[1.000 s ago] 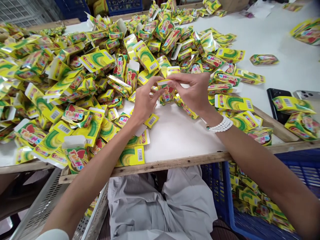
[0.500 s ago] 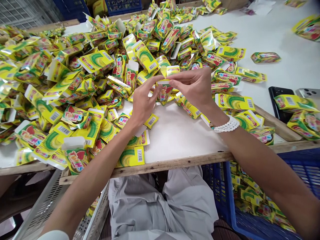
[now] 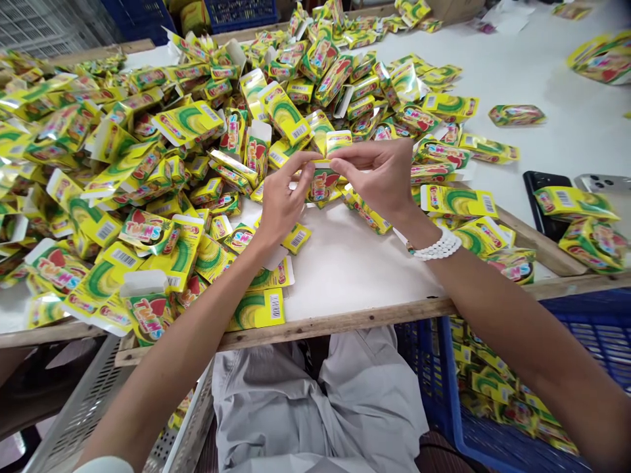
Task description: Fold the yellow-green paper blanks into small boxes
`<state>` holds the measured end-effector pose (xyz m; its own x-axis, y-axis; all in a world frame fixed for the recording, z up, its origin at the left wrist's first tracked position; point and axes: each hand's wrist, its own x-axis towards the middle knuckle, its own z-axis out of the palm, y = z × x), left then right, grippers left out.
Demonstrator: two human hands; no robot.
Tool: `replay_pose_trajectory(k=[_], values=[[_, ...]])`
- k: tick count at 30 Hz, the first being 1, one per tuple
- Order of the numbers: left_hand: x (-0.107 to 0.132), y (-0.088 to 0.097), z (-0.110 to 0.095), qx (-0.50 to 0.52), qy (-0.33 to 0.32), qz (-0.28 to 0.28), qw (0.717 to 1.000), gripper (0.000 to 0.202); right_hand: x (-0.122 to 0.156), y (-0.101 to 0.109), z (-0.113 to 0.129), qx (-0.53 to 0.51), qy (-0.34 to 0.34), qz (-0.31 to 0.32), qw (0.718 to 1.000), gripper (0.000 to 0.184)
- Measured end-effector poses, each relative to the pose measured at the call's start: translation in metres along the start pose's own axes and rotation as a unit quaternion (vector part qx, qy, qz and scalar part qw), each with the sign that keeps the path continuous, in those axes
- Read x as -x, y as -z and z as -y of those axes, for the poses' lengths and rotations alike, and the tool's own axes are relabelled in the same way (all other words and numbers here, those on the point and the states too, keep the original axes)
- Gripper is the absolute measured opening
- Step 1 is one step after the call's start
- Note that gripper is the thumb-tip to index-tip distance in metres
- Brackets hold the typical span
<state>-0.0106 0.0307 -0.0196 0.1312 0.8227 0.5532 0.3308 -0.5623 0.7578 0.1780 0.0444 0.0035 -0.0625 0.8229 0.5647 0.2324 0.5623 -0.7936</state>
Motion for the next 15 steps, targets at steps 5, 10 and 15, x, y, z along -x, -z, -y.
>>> replay_pose_trajectory(k=[5, 10, 15], values=[[-0.003, 0.002, 0.005, -0.009, -0.02, 0.002, 1.0, 0.048, -0.001, 0.002, 0.0, 0.06, 0.022, -0.006, 0.998, 0.006], [-0.003, 0.004, 0.014, -0.016, -0.03, -0.01, 0.999, 0.05, -0.002, 0.006, 0.006, 0.152, 0.042, 0.035, 0.987, 0.013], [0.0, 0.005, 0.016, -0.041, -0.058, -0.026, 0.997, 0.046, -0.005, 0.014, 0.01, 0.187, 0.09, 0.099, 0.973, 0.019]])
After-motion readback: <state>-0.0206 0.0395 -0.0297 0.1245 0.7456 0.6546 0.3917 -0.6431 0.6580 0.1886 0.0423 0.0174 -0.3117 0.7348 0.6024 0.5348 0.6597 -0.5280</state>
